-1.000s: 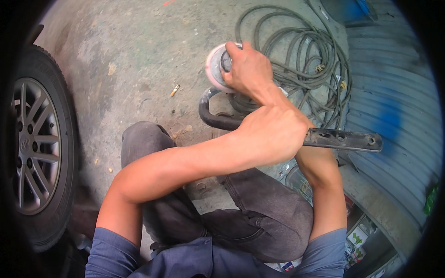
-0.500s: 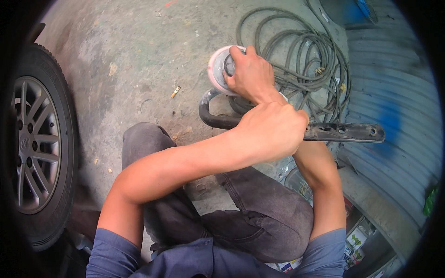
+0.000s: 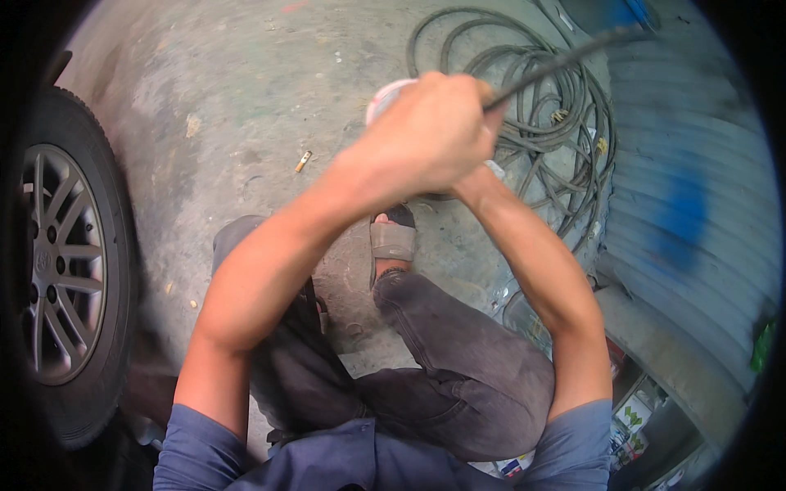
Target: The person sands a curved black metal auto part using a power sander, then wipes the part with a blue cloth.
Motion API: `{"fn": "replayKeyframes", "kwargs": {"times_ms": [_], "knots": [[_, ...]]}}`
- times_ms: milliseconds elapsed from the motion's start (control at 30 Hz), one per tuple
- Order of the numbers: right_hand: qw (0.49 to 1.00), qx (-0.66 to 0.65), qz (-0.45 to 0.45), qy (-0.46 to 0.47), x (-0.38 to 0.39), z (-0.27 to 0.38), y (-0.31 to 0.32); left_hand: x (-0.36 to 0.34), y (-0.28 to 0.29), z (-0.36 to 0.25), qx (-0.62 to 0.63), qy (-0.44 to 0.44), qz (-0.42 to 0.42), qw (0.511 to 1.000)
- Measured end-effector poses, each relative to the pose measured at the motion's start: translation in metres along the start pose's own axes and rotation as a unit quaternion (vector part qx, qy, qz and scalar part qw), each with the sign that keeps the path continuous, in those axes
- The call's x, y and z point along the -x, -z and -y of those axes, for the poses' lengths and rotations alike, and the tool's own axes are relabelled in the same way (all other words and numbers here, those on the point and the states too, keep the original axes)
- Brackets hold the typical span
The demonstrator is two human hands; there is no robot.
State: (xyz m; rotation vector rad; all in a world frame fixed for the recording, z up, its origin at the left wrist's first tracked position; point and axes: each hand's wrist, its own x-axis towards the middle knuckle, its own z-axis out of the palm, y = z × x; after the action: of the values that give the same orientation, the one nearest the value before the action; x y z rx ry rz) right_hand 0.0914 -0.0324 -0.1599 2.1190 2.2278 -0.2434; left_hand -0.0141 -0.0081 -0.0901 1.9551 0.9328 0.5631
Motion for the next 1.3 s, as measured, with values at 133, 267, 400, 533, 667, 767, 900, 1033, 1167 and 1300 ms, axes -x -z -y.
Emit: {"fn": "replayKeyframes", "kwargs": {"times_ms": [133,267,400,533,667,767,900,1033,1167,1300], "knots": [[0.986,-0.074,-0.091,0.122,-0.008,-0.018,-0.05,-0.015,0.018,0.038,0.055,-0.028,-0.064,0.996],[0.997,-0.02,-0.02,0.074,-0.012,-0.006,-0.033,-0.012,0.04,0.039,-0.007,0.103,-0.165,0.981],[0.992,-0.053,-0.029,0.112,-0.009,0.002,-0.042,-0.011,0.027,0.031,0.031,0.068,-0.215,0.974],[0.991,-0.044,-0.058,0.112,-0.018,-0.009,-0.041,-0.009,0.051,0.024,0.054,0.183,-0.103,0.976],[0.992,-0.042,-0.028,0.119,-0.013,0.005,-0.045,-0.017,0.052,0.026,0.053,0.244,-0.106,0.963],[0.992,-0.043,-0.037,0.114,-0.019,0.004,-0.046,-0.013,0.053,0.052,0.142,0.197,-0.134,0.961],[0.995,-0.006,-0.003,0.095,-0.023,0.004,-0.039,-0.012,0.059,0.055,0.17,0.223,-0.108,0.954],[0.995,-0.025,0.015,0.098,-0.017,0.008,-0.046,-0.022,0.062,0.042,0.122,0.283,-0.115,0.944],[0.996,-0.019,0.011,0.092,-0.018,0.01,-0.043,-0.012,0.062,0.038,0.081,0.275,-0.126,0.95],[0.995,-0.029,0.024,0.096,-0.015,0.011,-0.046,-0.02,0.063,0.038,0.063,0.343,-0.116,0.93]]}}
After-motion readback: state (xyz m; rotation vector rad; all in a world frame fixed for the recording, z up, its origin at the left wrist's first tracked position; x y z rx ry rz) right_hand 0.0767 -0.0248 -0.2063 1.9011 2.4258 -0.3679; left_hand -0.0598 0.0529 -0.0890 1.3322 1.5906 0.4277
